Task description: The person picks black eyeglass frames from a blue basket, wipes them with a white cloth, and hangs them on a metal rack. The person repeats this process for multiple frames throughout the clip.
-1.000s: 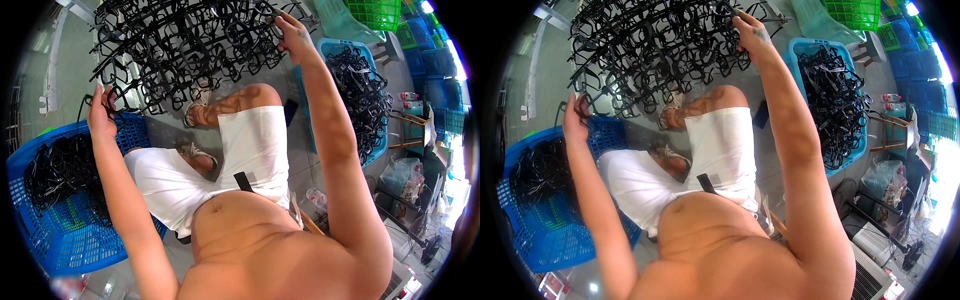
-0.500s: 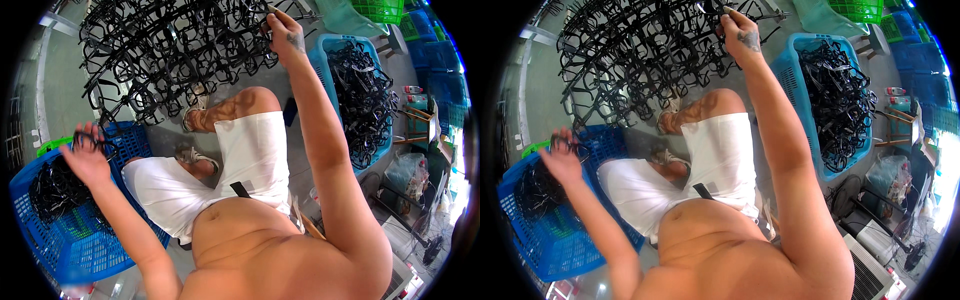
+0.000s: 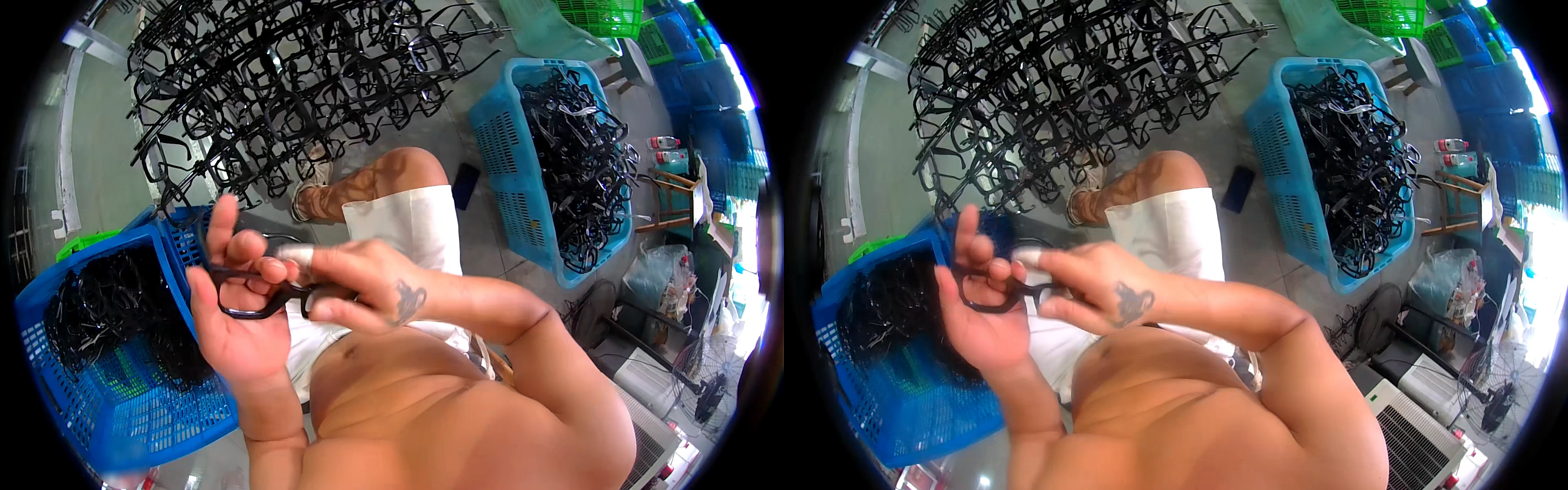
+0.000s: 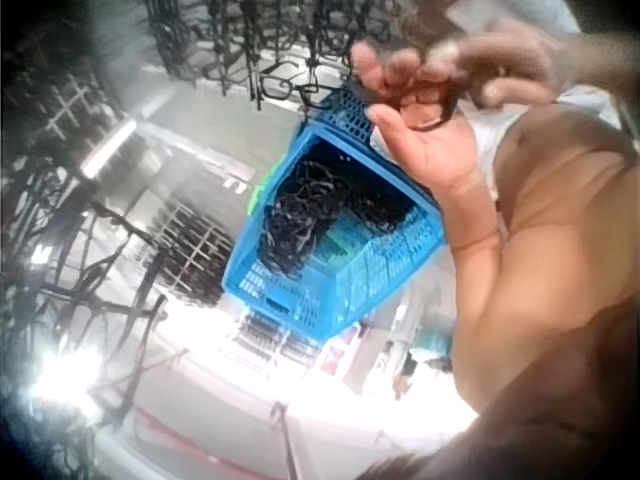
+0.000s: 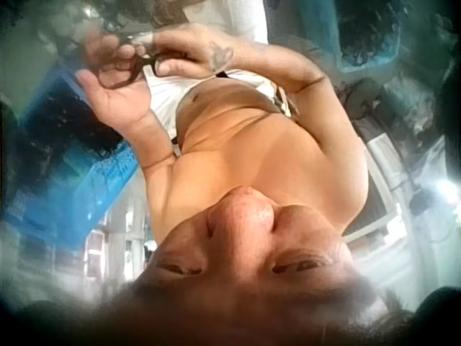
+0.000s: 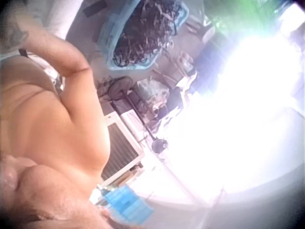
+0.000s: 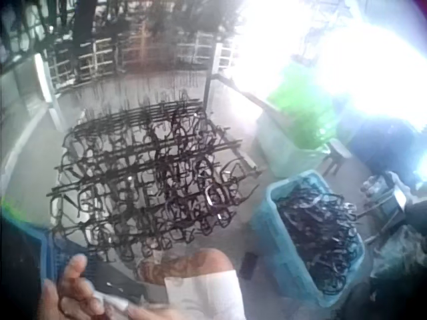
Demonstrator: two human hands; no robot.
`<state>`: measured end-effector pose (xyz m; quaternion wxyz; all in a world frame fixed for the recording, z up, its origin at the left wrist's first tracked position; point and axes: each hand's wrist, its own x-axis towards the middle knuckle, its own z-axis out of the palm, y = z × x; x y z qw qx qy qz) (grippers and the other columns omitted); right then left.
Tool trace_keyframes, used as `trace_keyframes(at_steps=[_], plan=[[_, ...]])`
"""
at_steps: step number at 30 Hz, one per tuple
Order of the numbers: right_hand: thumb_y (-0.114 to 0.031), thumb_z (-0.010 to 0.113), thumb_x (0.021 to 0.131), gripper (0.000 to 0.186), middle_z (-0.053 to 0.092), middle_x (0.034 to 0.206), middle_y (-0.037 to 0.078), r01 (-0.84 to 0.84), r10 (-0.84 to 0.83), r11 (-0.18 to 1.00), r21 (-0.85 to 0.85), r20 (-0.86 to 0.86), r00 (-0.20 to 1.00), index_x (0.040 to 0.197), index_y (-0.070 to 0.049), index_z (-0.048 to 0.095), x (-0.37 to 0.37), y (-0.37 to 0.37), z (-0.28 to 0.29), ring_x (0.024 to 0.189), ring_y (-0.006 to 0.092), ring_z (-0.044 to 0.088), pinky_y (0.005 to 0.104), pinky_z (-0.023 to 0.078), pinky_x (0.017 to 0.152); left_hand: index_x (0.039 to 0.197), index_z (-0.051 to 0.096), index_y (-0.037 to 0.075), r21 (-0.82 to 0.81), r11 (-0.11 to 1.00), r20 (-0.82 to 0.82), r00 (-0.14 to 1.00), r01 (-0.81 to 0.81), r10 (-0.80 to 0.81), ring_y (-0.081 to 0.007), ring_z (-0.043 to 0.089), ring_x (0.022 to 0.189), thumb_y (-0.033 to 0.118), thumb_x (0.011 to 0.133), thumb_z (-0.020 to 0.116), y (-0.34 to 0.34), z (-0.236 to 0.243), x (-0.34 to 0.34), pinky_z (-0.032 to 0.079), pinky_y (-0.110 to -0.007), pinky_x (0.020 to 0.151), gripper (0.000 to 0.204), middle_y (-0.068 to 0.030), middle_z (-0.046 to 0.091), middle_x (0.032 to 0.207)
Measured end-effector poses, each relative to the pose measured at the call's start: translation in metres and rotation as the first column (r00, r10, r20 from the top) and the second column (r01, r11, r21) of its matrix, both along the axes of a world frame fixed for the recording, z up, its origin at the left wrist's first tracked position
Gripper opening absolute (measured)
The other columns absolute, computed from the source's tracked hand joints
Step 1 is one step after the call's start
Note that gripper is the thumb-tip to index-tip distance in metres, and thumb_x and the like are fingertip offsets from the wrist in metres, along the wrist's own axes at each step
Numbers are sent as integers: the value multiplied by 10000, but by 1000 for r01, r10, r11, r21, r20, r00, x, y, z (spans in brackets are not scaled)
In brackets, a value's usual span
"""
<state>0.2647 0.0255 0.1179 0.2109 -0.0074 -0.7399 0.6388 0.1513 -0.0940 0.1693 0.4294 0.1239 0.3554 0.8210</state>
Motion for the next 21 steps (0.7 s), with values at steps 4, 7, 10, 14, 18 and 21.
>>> trace_keyframes(at_steps=[4, 7, 10, 14, 18, 21], plan=[[-81, 599, 799, 159, 639, 700, 90, 57, -89, 853, 519, 39, 995, 938, -7, 613, 20, 40, 21, 533, 240, 605, 343, 480, 478, 1356, 304, -44, -117, 988, -83, 990, 104, -114, -251, 562, 1052, 470, 937, 390, 7, 7, -27, 453, -366, 900, 668, -181, 554, 1171], [-128, 551, 872, 202, 604, 721, 46, 639, -567, 653, 405, -297, 768, 1026, -8, 604, 35, 113, 25, 525, 140, 537, 255, 432, 461, 1303, 387, -32, -273, 856, -444, 847, -440, 293, -244, 527, 1105, 474, 927, 416, -20, -30, -93, 410, -359, 948, 630, -156, 557, 1171], [-187, 537, 916, 262, 575, 774, 14, 861, -784, 387, 329, -374, 495, 1114, -25, 596, 29, 213, 2, 545, 74, 488, 205, 398, 459, 1158, 515, 18, -388, 502, -637, 618, -773, 460, -226, 577, 1001, 449, 919, 469, -19, -68, -160, 416, -332, 922, 495, -96, 585, 1069], [-243, 564, 905, 331, 575, 902, 16, 779, -776, 625, 49, 143, 614, 1173, -49, 580, 5, 277, -39, 552, 81, 457, 234, 388, 469, 1031, 546, 58, -565, 757, -200, 944, -329, 260, -192, 603, 909, 395, 896, 549, -21, -91, -203, 457, -319, 857, 364, -51, 610, 957], [-235, 545, 904, 363, 583, 932, 11, 737, -634, 662, -137, 422, 648, 1219, -54, 542, -5, 278, -32, 496, 78, 397, 229, 350, 447, 923, 556, 69, -623, 726, -236, 955, -292, 181, -165, 618, 783, 298, 881, 607, -24, -97, -213, 500, -285, 748, 238, -28, 603, 813], [-201, 514, 905, 364, 592, 958, 13, 680, -564, 724, -112, 471, 678, 1242, -64, 517, 2, 286, -32, 470, 56, 356, 208, 298, 406, 909, 551, 75, -620, 728, -289, 948, -293, 136, -134, 592, 711, 284, 889, 599, -23, -97, -212, 490, -256, 680, 216, -13, 582, 783]])
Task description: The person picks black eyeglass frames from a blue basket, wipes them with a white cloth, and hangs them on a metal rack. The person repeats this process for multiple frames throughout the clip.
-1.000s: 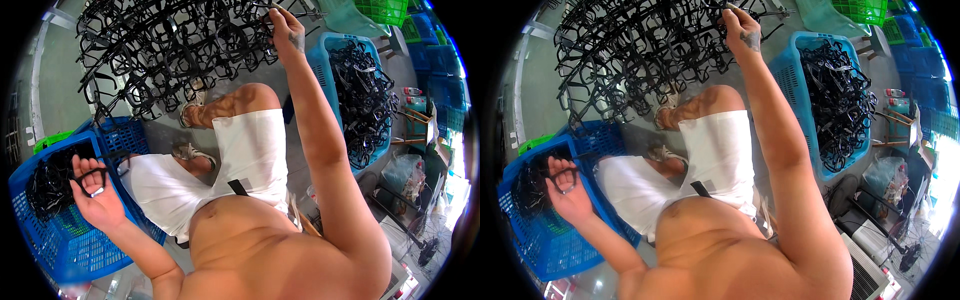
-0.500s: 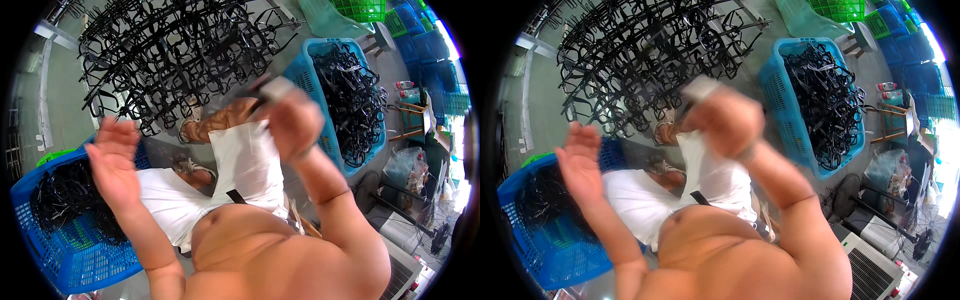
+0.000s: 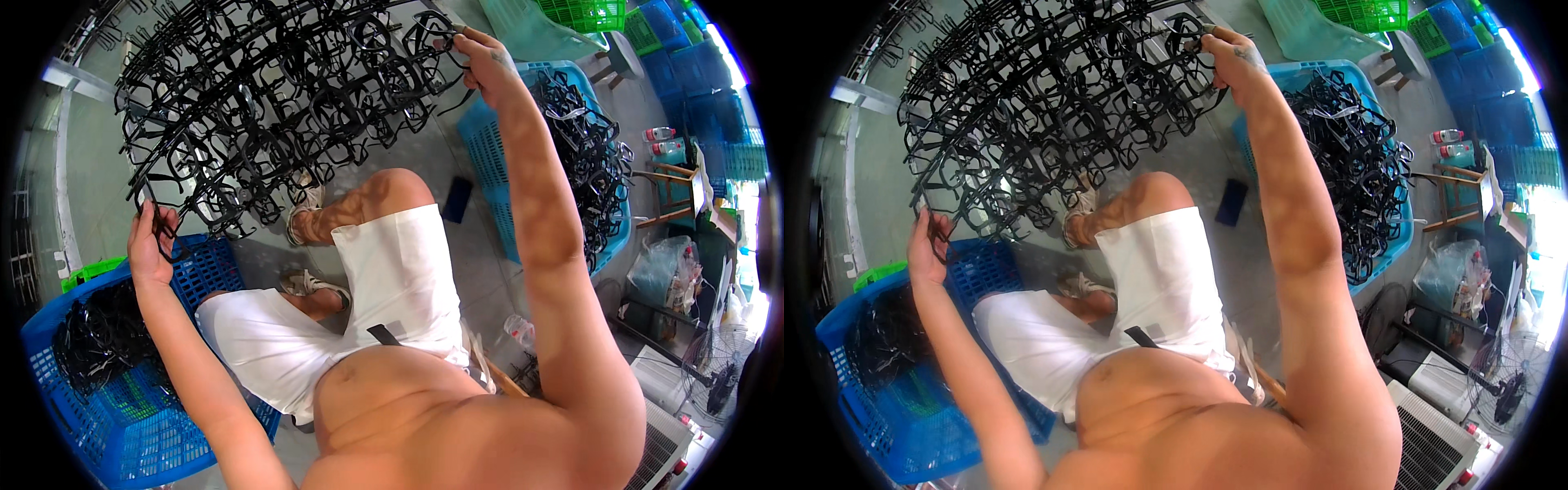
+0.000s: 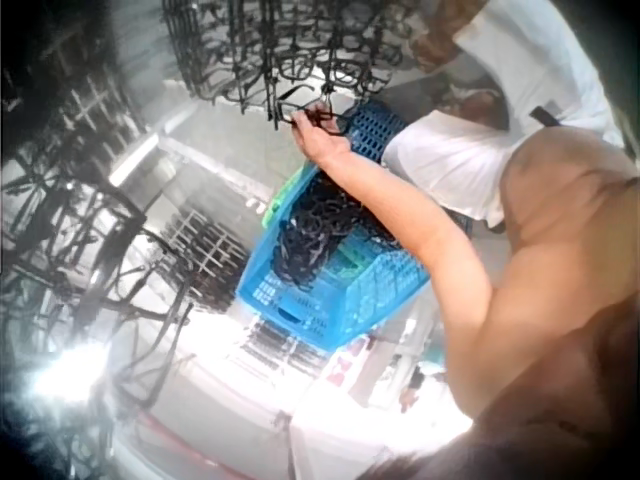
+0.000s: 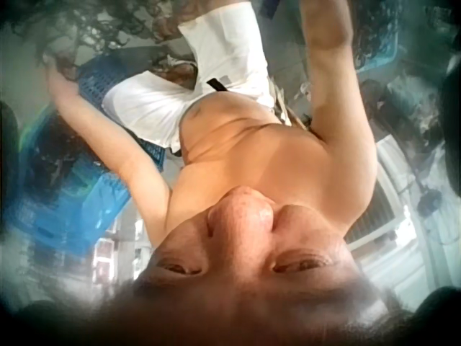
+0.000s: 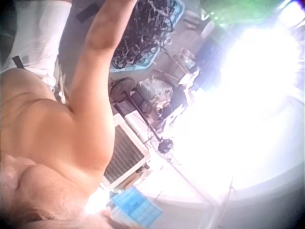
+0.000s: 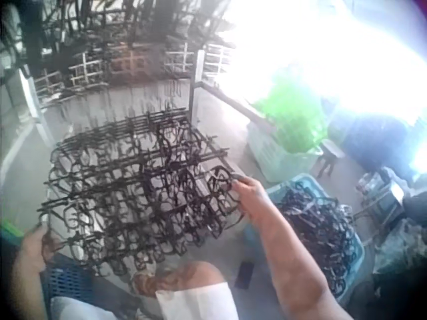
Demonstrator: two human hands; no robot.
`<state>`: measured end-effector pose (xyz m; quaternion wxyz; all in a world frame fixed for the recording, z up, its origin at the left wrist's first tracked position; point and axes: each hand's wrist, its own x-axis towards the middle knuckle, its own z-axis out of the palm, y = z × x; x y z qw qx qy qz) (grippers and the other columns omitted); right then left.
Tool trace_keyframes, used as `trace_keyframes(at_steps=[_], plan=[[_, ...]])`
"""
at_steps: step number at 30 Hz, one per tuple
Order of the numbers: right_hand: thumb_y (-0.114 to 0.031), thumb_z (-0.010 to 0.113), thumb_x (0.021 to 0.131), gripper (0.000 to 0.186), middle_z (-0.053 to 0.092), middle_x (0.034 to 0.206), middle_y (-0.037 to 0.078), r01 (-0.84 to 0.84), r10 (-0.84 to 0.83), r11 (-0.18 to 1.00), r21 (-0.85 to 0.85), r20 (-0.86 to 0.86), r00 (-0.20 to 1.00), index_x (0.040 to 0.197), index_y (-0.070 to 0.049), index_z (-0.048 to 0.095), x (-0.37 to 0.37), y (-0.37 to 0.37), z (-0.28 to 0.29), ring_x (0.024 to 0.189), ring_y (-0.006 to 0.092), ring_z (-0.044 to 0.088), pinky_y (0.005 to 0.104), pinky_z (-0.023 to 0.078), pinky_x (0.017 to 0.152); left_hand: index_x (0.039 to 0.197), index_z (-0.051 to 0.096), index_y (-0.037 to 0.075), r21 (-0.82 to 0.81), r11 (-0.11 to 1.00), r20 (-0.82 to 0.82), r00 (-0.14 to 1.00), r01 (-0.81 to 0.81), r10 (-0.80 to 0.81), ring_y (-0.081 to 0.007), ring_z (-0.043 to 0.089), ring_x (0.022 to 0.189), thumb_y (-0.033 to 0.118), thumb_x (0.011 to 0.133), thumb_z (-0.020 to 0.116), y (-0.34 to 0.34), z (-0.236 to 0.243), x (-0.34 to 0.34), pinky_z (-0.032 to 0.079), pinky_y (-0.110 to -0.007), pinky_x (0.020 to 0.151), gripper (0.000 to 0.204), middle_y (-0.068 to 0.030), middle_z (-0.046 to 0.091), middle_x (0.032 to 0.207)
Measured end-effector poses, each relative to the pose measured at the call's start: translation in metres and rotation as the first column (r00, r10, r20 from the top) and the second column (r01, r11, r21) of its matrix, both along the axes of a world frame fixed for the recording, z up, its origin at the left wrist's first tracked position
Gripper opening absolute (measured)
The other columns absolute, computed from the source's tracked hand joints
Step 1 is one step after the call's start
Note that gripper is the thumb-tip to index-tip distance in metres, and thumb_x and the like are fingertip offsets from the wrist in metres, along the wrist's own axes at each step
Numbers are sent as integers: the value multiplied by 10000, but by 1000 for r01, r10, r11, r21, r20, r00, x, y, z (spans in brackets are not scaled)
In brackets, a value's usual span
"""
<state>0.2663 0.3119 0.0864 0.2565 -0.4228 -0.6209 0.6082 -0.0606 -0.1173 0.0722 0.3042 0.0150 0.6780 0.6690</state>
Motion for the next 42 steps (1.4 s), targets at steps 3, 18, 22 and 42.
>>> trace_keyframes(at_steps=[3, 18, 22, 42], plan=[[-202, 512, 906, 336, 607, 904, 8, -3, 3, 1000, -16, 4, 1000, 1210, -63, 545, 1, 3, -1, 472, 49, 362, 190, 288, 399, 904, 549, 83, -20, 1000, -84, 996, 16, -18, -112, 566, 674, 283, 892, 597, 3, 0, 8, 471, -238, 638, 207, -5, 566, 766], [-259, 576, 888, 318, 596, 786, 32, 183, -168, 977, 107, -132, 977, 1106, -29, 609, -17, 5, -31, 521, 62, 420, 220, 361, 443, 980, 561, 89, -157, 987, -143, 990, -19, -3, -104, 558, 696, 383, 884, 589, 13, 12, 8, 460, -227, 626, 311, -5, 572, 807], [-235, 539, 917, 308, 611, 833, 40, 321, -210, 838, 440, -283, 936, 1134, -22, 586, 18, 46, -35, 653, 93, 583, 243, 472, 587, 1061, 550, 35, 151, 935, 92, 946, -322, 311, -160, 543, 905, 568, 882, 456, -36, -20, 22, 431, -307, 836, 570, -54, 593, 960], [-19, 627, 776, 232, 630, 923, 102, -234, -107, 145, 961, 250, 962, 1005, -50, 610, 107, 45, -32, 797, 267, 620, 332, 499, 696, 1226, 416, -68, 643, 753, -88, 963, -139, 254, -329, 489, 1141, 665, 885, 150, 72, 113, -43, 367, -413, 995, 851, -217, 529, 1197]])
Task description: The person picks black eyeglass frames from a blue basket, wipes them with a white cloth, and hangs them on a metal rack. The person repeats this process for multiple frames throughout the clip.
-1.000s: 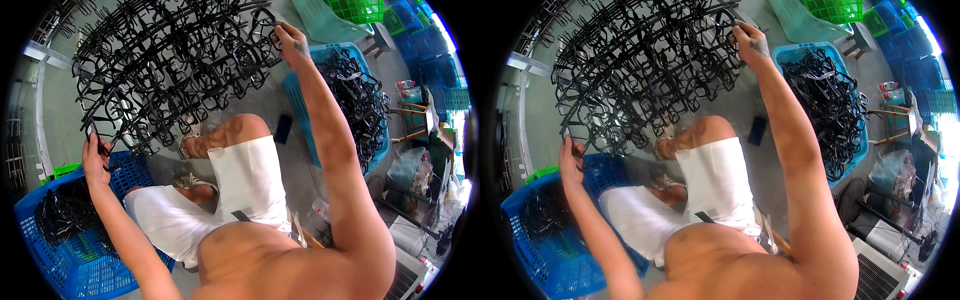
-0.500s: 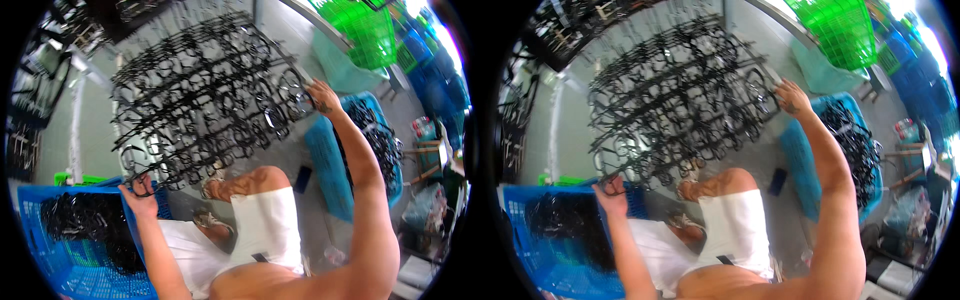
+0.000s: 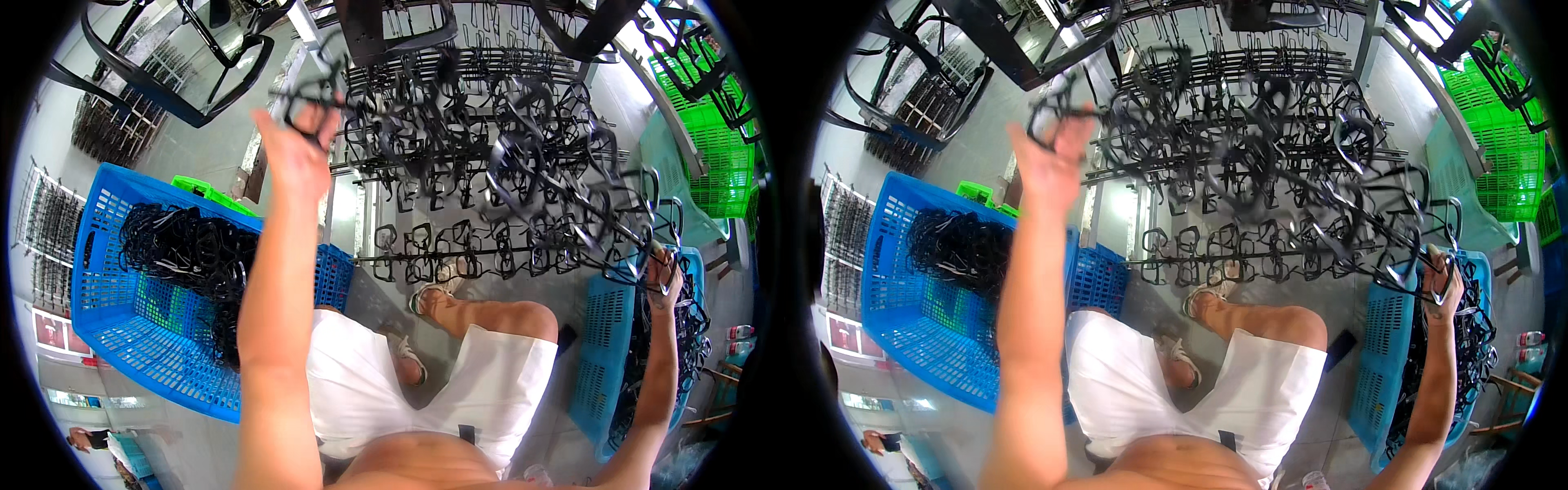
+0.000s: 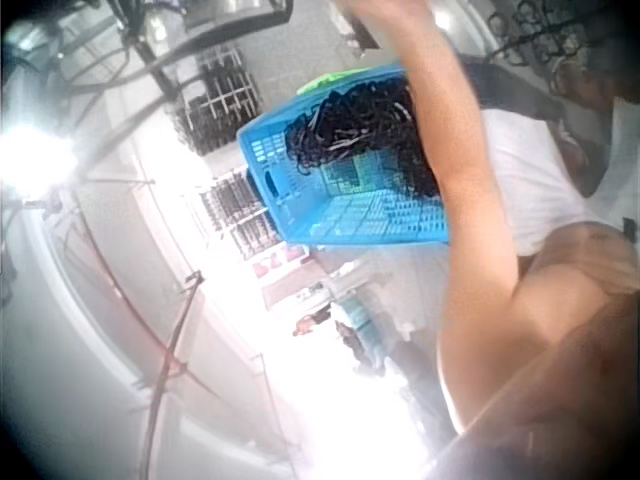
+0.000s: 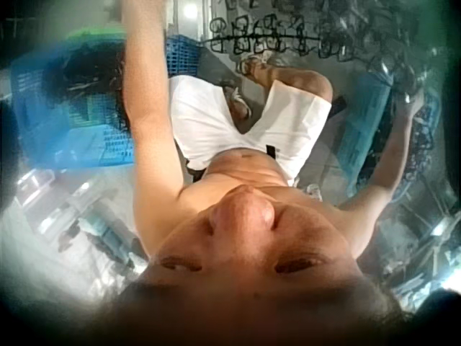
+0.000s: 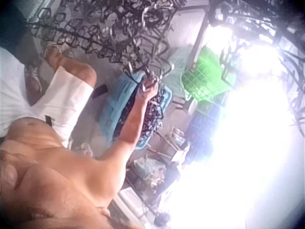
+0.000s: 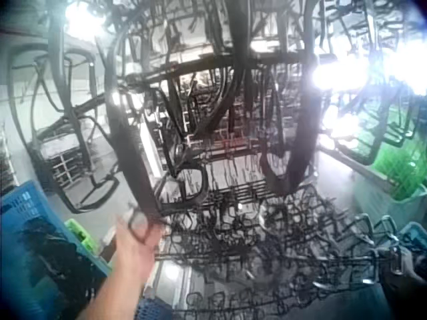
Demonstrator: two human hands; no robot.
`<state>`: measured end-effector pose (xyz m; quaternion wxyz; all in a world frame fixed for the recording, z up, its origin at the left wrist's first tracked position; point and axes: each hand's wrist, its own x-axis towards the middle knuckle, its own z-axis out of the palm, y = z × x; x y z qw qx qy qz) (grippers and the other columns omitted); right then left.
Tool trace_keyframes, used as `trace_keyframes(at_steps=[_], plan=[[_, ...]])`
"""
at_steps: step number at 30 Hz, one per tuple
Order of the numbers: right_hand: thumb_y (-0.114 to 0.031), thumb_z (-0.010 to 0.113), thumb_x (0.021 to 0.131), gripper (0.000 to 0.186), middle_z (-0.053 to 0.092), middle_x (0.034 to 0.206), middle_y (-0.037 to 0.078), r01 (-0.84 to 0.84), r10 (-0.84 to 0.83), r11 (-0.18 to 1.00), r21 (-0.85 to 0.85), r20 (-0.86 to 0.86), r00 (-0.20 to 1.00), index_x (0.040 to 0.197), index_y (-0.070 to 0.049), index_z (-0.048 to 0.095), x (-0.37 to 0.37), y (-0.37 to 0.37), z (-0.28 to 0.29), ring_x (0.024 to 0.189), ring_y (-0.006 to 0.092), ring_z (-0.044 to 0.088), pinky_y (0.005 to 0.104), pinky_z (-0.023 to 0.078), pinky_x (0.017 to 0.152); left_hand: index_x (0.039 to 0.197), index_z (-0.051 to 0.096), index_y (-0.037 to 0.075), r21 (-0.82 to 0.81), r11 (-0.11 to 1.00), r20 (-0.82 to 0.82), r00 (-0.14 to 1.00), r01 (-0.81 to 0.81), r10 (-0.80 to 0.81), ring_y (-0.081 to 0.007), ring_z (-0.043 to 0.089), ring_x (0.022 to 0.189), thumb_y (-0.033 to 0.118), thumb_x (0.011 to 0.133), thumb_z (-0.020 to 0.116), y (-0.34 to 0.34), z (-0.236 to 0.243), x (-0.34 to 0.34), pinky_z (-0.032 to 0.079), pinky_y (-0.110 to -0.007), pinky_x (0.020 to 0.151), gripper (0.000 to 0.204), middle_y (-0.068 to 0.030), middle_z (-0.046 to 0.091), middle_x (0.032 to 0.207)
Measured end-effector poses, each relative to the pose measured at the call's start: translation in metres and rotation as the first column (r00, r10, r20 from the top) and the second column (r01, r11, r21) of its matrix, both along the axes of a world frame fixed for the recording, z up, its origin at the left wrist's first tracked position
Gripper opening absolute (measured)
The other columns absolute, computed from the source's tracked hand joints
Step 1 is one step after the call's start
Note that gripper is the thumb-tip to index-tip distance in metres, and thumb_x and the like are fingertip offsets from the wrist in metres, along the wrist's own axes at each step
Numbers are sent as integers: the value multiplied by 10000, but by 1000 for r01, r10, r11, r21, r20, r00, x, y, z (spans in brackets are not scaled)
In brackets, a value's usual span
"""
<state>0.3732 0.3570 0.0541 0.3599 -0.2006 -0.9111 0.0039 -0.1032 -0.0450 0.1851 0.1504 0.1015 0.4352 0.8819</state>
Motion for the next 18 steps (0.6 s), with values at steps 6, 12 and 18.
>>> trace_keyframes(at_steps=[6, 12, 18], plan=[[-64, 596, 803, 281, 621, 950, 121, 4, -27, 987, 160, 140, 990, 1084, -67, 609, -69, -53, 120, 827, 301, 616, 345, 496, 716, 1322, 363, -12, -198, 980, 119, 991, -34, 59, -306, 442, 1181, 806, 748, 51, 18, 40, -95, 33, -537, 1012, 1046, -136, 534, 1248], [-90, 580, 819, 279, 630, 1028, 49, 213, -310, 919, 331, 276, 910, 1096, -104, 606, -139, 4, 188, 884, 209, 604, 301, 486, 752, 1313, 419, 55, -219, 972, 144, 983, -80, 113, -288, 413, 1222, 761, 781, 69, 2, 43, -141, 44, -585, 1043, 951, -100, 506, 1287], [-235, 494, 908, 180, 623, 967, 36, -312, 201, 861, -402, -294, 934, 1031, -175, 611, -249, 208, 135, 840, 218, 602, 317, 490, 689, 1301, 465, 89, -329, 934, 131, 973, -137, 189, -200, 434, 1125, 756, 785, 35, 14, 34, -114, 84, -480, 1059, 947, -24, 548, 1239]])
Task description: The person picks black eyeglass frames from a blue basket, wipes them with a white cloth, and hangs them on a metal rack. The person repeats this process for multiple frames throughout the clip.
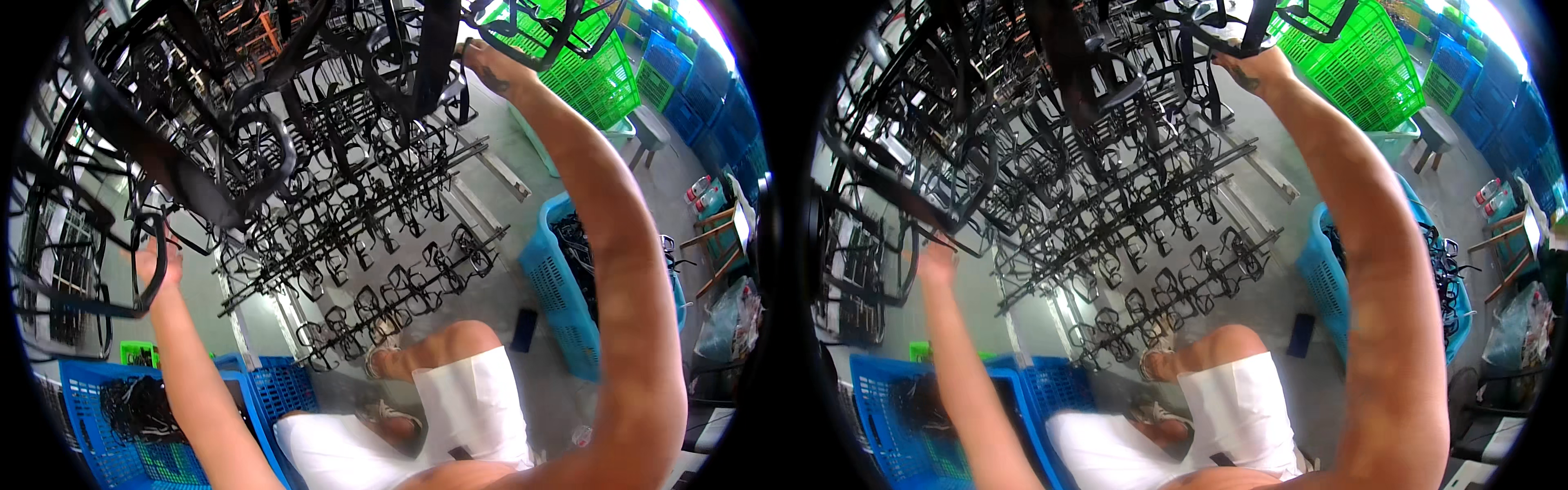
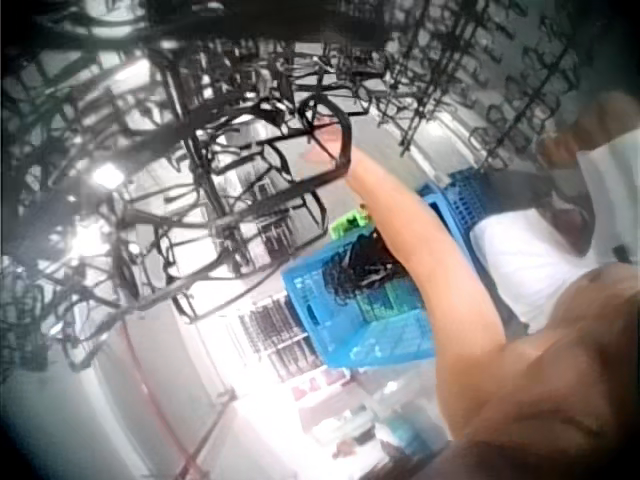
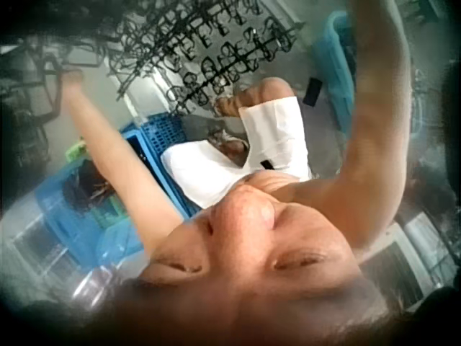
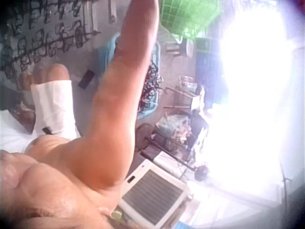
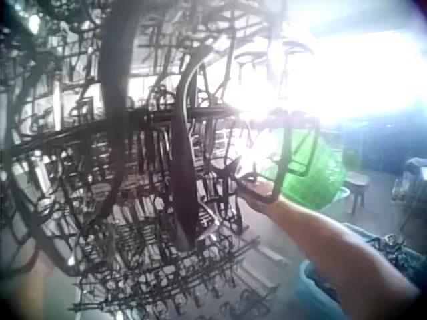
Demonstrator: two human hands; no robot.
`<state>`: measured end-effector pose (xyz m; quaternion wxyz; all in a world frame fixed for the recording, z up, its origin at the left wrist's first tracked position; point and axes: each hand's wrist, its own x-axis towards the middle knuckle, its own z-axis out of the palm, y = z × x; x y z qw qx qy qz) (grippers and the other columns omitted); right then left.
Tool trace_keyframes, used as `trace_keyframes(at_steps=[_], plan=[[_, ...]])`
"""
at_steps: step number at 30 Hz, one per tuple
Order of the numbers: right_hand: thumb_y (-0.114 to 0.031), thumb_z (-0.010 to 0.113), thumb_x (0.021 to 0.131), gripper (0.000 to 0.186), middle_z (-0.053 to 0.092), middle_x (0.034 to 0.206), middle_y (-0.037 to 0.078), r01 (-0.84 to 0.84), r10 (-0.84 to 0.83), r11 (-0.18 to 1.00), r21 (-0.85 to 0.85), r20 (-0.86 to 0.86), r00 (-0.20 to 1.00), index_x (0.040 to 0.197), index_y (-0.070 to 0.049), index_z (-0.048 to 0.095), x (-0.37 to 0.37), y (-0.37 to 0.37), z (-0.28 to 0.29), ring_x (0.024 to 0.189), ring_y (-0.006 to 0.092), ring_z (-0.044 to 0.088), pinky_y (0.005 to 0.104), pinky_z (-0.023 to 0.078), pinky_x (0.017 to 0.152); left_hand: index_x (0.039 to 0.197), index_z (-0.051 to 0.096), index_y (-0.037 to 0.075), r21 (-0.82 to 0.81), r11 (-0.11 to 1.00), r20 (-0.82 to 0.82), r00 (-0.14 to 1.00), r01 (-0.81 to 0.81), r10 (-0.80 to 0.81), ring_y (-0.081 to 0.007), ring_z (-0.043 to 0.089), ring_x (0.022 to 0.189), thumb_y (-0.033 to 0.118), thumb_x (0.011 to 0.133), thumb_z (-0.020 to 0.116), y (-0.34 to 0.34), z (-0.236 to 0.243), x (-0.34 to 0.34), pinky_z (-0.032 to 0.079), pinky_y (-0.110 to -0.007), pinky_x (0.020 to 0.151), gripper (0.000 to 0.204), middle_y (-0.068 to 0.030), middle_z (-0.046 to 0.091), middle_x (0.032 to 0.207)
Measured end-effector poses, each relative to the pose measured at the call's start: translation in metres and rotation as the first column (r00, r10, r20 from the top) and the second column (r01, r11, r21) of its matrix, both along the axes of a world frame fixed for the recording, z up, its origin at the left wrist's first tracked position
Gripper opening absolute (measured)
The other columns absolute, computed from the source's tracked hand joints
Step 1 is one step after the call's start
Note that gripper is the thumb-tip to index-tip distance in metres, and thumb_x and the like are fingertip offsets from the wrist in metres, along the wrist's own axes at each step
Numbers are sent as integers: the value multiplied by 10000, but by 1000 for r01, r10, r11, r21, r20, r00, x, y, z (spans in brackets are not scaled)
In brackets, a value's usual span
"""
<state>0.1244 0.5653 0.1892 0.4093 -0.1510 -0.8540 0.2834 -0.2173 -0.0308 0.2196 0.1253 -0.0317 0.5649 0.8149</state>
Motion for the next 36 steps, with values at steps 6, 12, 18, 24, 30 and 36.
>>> trace_keyframes(at_steps=[6, 12, 18, 24, 30, 36], plan=[[-290, 490, 893, 263, 625, 1029, 115, 314, -318, 901, 298, -35, 947, 1066, -110, 572, -63, 65, -21, 909, 251, 613, 342, 495, 784, 1446, 141, 44, 40, 993, -109, 987, -113, 116, -256, 59, 1407, 603, 903, 154, -7, -86, 74, -49, -414, 1115, 779, -145, 132, 1509], [-284, 557, 855, 213, 639, 929, 148, 493, -419, 805, 330, -273, 866, 903, -86, 620, -57, 25, 9, 861, 293, 625, 361, 490, 734, 1425, 177, 33, -139, 982, 363, 916, -126, 169, -249, 188, 1371, 609, 884, 248, -19, -200, 75, 54, -462, 1098, 794, -137, 176, 1494], [-224, 518, 897, 240, 635, 798, 114, 429, -389, 901, -65, -559, 732, 869, -13, 628, -9, -130, -17, 729, 188, 591, 349, 467, 659, 1124, 484, 25, -86, 974, 409, 885, -208, 224, -259, 391, 1195, 517, 899, 266, -32, -236, 38, 167, -497, 1045, 584, -110, 480, 1228], [-428, 472, 897, 503, 542, 1203, 164, 161, -597, 46, -986, 102, 796, 1246, -65, 476, 17, -170, -168, 1095, 231, 465, 409, 284, 991, 1055, 526, 4, 121, 946, 264, 929, -300, 261, -199, 559, 942, 305, 921, 282, -12, -203, 123, 402, -341, 852, 410, -66, 611, 997], [-294, 504, 899, 284, 660, 923, 78, -102, -522, 285, -953, -243, 817, 1074, -71, 492, 33, -188, -189, 901, 175, 551, 370, 324, 934, 1081, 524, 17, 129, 955, 244, 942, -267, 231, -186, 553, 1051, 260, 931, 358, -50, -201, 162, 402, -344, 931, 331, -80, 601, 1086], [-323, 497, 913, 308, 658, 818, 69, 29, -530, 397, -917, -203, 823, 1068, -63, 445, 78, -224, -200, 791, 157, 567, 341, 396, 784, 1085, 542, 65, 190, 976, 296, 954, -103, 43, -161, 552, 1031, 274, 954, 380, -76, -188, 185, 376, -310, 948, 295, -38, 588, 1113]])
